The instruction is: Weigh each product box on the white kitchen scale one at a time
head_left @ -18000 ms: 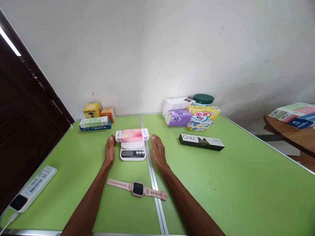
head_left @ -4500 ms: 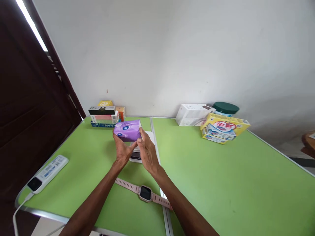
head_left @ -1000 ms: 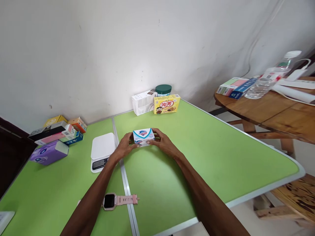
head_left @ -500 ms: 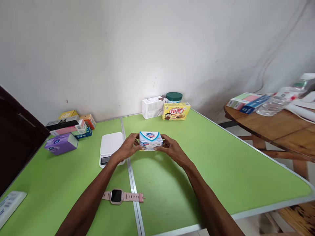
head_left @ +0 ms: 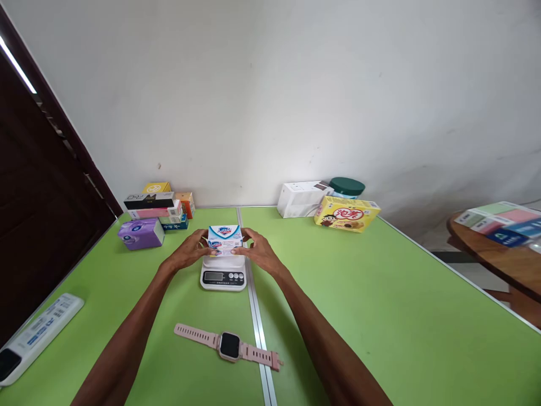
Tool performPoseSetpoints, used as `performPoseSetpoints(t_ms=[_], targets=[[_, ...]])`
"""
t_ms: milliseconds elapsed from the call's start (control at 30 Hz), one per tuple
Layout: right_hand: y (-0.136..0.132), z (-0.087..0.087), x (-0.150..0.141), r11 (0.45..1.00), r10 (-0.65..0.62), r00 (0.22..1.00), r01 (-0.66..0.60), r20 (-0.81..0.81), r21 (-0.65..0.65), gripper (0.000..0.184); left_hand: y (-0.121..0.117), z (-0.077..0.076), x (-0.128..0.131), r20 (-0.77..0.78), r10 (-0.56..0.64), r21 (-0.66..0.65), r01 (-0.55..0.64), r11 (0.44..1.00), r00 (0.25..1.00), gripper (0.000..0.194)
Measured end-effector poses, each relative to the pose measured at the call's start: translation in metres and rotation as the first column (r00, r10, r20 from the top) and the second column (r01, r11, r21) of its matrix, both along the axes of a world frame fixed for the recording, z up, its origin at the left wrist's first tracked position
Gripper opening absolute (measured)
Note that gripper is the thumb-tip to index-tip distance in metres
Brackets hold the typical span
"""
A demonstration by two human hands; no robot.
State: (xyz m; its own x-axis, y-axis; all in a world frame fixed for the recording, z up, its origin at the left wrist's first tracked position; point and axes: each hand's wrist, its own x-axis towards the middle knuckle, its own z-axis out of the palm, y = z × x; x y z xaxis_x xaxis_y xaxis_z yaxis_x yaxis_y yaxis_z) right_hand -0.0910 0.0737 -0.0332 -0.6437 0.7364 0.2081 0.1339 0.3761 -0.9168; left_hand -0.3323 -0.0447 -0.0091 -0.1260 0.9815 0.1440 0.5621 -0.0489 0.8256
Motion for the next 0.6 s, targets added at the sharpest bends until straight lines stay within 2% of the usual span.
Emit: performPoseSetpoints(t_ms=[133, 267, 333, 433, 467, 533, 600], targets=[[0.003, -0.006, -0.006, 1.0, -0.013, 0.999, 0.013, 0.051, 0.007, 0.066, 0.001, -0.01, -0.006, 0.026, 0.004, 0.014, -0.004, 1.0, 1.0, 0.052], [0.004, -0.006, -0.005, 1.0, -0.015, 0.997, 0.014, 0.073, 0.014, 0.068, 0.002, -0.01, -0.007, 0.032, 0.004, 0.003, -0.004, 1.0, 0.999, 0.053], [0.001, -0.009, -0.003, 1.0, -0.008, 0.997, 0.009, 0.076, -0.01, 0.076, -0.001, -0.01, -0.007, 0.044, 0.014, -0.018, -0.013, 1.0, 0.999, 0.061], [-0.007, -0.023, 0.004, 0.992, -0.076, 0.997, 0.077, 0.017, -0.101, 0.095, -0.01, -0.017, -0.008, 0.135, 0.09, -0.035, -0.086, 0.996, 0.987, 0.087], [-0.011, -0.03, 0.007, 0.982, -0.134, 0.991, 0.13, -0.02, -0.137, 0.095, -0.013, -0.023, -0.008, 0.197, 0.127, -0.028, -0.124, 0.992, 0.972, 0.092], [-0.018, -0.046, 0.013, 0.946, -0.281, 0.955, 0.26, -0.09, -0.191, 0.084, -0.018, -0.038, -0.009, 0.358, 0.219, 0.004, -0.237, 0.972, 0.908, 0.089], [-0.022, -0.058, 0.016, 0.904, -0.408, 0.902, 0.377, -0.14, -0.203, 0.074, -0.02, -0.056, -0.008, 0.534, 0.316, 0.017, -0.384, 0.923, 0.784, 0.085]])
